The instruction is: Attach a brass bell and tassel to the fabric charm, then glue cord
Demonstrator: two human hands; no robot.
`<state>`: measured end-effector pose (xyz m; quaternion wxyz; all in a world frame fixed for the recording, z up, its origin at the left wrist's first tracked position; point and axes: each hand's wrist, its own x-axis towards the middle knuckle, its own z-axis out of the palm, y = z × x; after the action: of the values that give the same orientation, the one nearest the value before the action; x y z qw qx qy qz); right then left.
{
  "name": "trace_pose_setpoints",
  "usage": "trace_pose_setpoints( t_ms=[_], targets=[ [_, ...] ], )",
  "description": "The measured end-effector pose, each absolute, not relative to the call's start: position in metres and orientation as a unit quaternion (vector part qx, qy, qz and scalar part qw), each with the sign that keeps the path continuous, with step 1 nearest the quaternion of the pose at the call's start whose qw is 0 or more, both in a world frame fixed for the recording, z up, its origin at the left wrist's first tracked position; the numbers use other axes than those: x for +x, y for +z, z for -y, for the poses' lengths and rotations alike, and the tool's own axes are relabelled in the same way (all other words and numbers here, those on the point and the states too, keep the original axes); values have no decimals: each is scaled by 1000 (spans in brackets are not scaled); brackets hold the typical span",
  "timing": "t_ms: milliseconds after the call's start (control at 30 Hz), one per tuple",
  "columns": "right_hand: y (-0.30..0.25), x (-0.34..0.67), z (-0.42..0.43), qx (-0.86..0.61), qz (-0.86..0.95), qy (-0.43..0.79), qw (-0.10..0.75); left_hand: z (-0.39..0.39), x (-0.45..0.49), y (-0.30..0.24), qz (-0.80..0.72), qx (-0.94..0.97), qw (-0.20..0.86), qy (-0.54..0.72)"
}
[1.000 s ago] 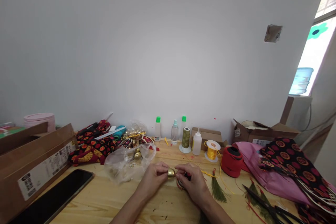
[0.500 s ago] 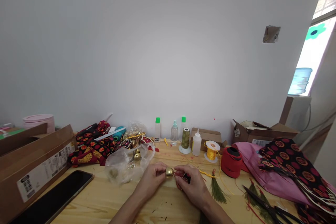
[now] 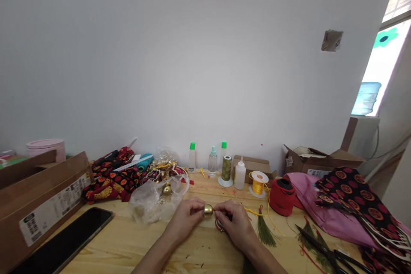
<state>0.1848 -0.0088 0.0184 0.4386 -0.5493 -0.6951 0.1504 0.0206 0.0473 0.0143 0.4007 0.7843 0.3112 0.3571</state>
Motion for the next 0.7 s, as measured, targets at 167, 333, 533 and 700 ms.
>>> trace_pose_setpoints(
  t_ms=[167, 333, 533, 700],
  targets=[
    [13, 185, 8, -550, 676, 179, 457, -47, 21, 16, -309, 789, 401, 348],
    [12, 184, 9, -526, 715, 153, 435, -46, 20, 17, -314, 793, 388, 349],
    [14, 185, 10, -528, 734, 122, 411, -35, 23, 26, -308, 812, 360, 340],
    [17, 187, 8, -523, 730, 126, 422, -29, 24, 34, -308, 820, 343, 340]
  ],
)
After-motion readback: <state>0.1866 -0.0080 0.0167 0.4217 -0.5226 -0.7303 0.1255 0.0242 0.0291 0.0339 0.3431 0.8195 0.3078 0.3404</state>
